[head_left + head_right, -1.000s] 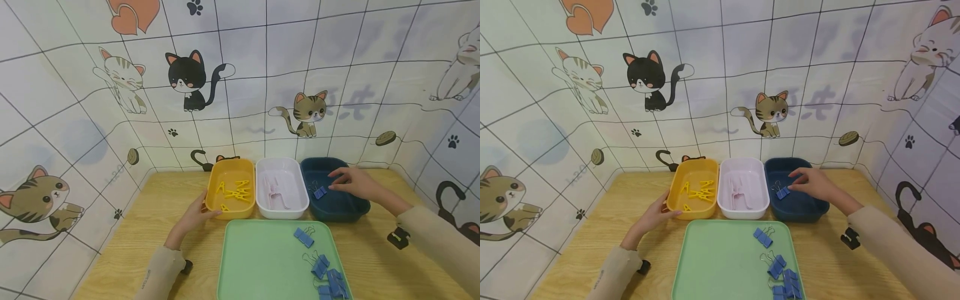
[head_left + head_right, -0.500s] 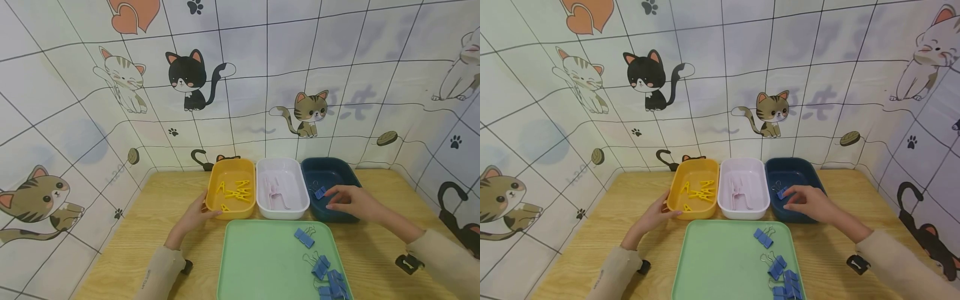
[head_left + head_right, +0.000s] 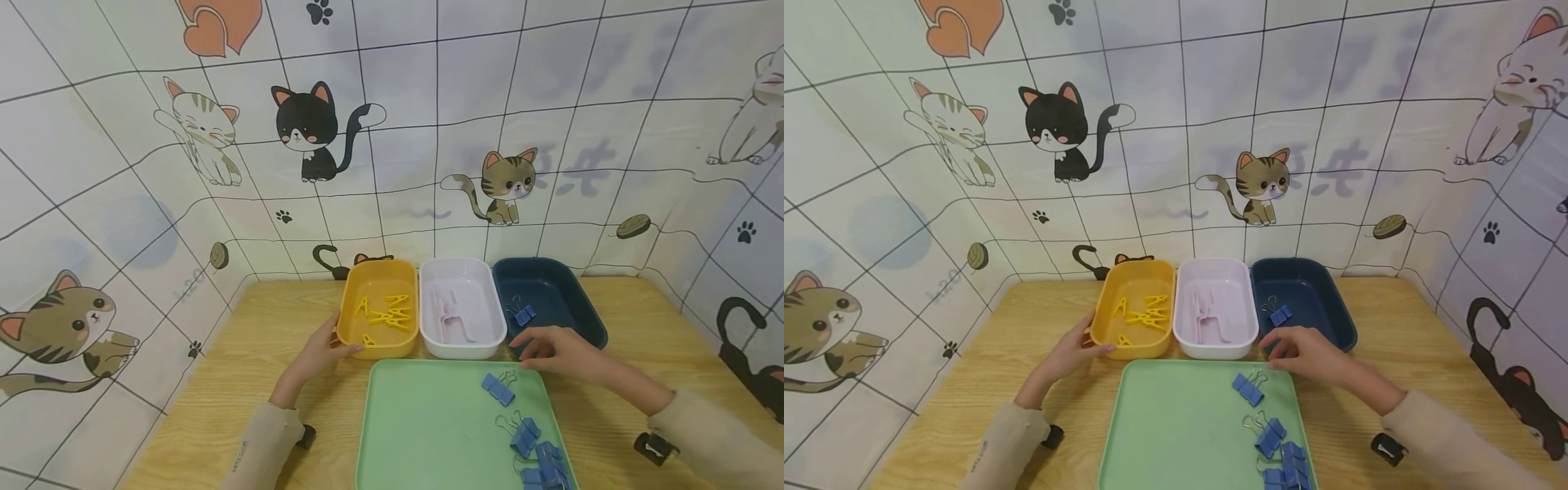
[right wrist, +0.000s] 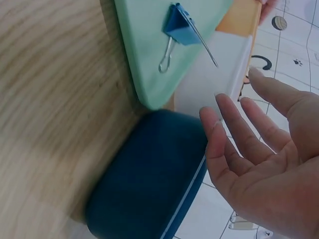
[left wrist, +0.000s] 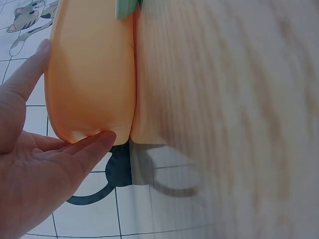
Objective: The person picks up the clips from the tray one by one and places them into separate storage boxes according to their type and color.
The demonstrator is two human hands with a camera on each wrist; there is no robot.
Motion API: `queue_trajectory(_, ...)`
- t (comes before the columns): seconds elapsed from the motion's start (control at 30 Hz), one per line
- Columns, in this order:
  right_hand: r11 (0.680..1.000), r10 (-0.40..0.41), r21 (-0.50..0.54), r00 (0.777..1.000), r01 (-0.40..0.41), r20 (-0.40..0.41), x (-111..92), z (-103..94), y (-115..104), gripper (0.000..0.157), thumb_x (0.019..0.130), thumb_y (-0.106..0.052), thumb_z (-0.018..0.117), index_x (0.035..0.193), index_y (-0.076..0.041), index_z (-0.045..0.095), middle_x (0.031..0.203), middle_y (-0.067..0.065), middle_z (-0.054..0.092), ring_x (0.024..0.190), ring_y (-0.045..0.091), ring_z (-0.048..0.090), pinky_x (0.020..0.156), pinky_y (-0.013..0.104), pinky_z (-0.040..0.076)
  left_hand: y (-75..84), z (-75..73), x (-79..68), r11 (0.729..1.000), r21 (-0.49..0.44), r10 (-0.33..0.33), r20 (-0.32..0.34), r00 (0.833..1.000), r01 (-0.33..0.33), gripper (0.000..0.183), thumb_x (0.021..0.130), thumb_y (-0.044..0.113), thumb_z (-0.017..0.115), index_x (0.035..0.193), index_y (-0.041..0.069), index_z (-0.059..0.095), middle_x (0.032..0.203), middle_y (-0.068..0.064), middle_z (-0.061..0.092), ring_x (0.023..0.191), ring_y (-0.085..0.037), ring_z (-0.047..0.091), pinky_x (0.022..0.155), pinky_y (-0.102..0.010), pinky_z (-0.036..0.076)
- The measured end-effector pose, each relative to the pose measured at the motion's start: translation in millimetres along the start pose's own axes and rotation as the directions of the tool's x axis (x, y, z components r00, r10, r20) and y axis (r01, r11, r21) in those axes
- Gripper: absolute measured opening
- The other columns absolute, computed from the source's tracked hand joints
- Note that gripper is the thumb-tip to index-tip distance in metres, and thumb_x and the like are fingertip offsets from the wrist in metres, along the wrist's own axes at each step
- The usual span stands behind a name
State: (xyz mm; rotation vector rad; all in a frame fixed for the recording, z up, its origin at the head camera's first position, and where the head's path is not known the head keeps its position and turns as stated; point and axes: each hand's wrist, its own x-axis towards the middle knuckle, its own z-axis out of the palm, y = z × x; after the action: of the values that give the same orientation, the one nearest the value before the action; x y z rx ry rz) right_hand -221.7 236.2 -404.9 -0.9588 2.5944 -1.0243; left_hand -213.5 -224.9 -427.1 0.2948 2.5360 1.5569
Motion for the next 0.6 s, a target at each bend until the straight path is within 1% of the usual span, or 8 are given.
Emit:
queue_trajectory(0.13, 1.0, -0.009, 0.012, 1.0, 0.009, 0.022, 1, 7.5, 2, 0.035, 0.089, -0.021, 0.076, 0.117, -0.002, 0.067, 0.092, -0.003, 0.075, 0.078, 0.006, 0.067, 0.068, 0.023, 0.055, -14.8, 1.6, 6.8, 1.0, 0.0, -0.005, -0.009, 1.0, 0.005, 0.095, 0.091, 0.016, 0.076, 0.159, -0.001, 0.012, 0.162, -0.025, 0.023, 0.143, -0.044, 0.036, 0.114, -0.054, 0.037)
queue_trajectory(0.27, 1.0, -0.013, 0.024, 0.999, 0.013, 0.033, 2, 14.3, 2, 0.034, 0.089, -0.02, 0.077, 0.116, -0.002, 0.067, 0.092, -0.002, 0.075, 0.077, 0.006, 0.066, 0.066, 0.023, 0.054, -30.0, 4.1, 12.0, 1.0, 0.006, 0.014, -0.032, 0.999, -0.013, 0.093, 0.092, 0.013, 0.074, 0.16, 0.002, 0.012, 0.163, -0.022, 0.024, 0.143, -0.043, 0.036, 0.115, -0.055, 0.036)
queue_trajectory(0.37, 0.999, -0.014, 0.051, 0.999, 0.011, 0.051, 2, 19.6, 2, 0.034, 0.089, -0.018, 0.076, 0.116, 0.0, 0.066, 0.093, 0.001, 0.074, 0.077, 0.007, 0.065, 0.065, 0.024, 0.055, -33.9, 4.8, 13.0, 1.0, 0.018, 0.022, -0.049, 0.999, -0.022, 0.092, 0.092, 0.014, 0.075, 0.16, 0.004, 0.015, 0.162, -0.02, 0.026, 0.142, -0.04, 0.039, 0.114, -0.054, 0.038)
queue_trajectory(0.6, 0.995, -0.031, 0.097, 0.996, 0.022, 0.083, 4, 31.9, 8, 0.034, 0.089, -0.016, 0.075, 0.117, 0.001, 0.065, 0.094, 0.005, 0.074, 0.081, 0.007, 0.065, 0.068, 0.025, 0.056, -33.7, 4.3, 12.8, 0.999, 0.035, 0.031, -0.057, 0.998, -0.029, 0.091, 0.091, 0.016, 0.076, 0.16, 0.007, 0.018, 0.162, -0.017, 0.029, 0.142, -0.037, 0.04, 0.114, -0.053, 0.039)
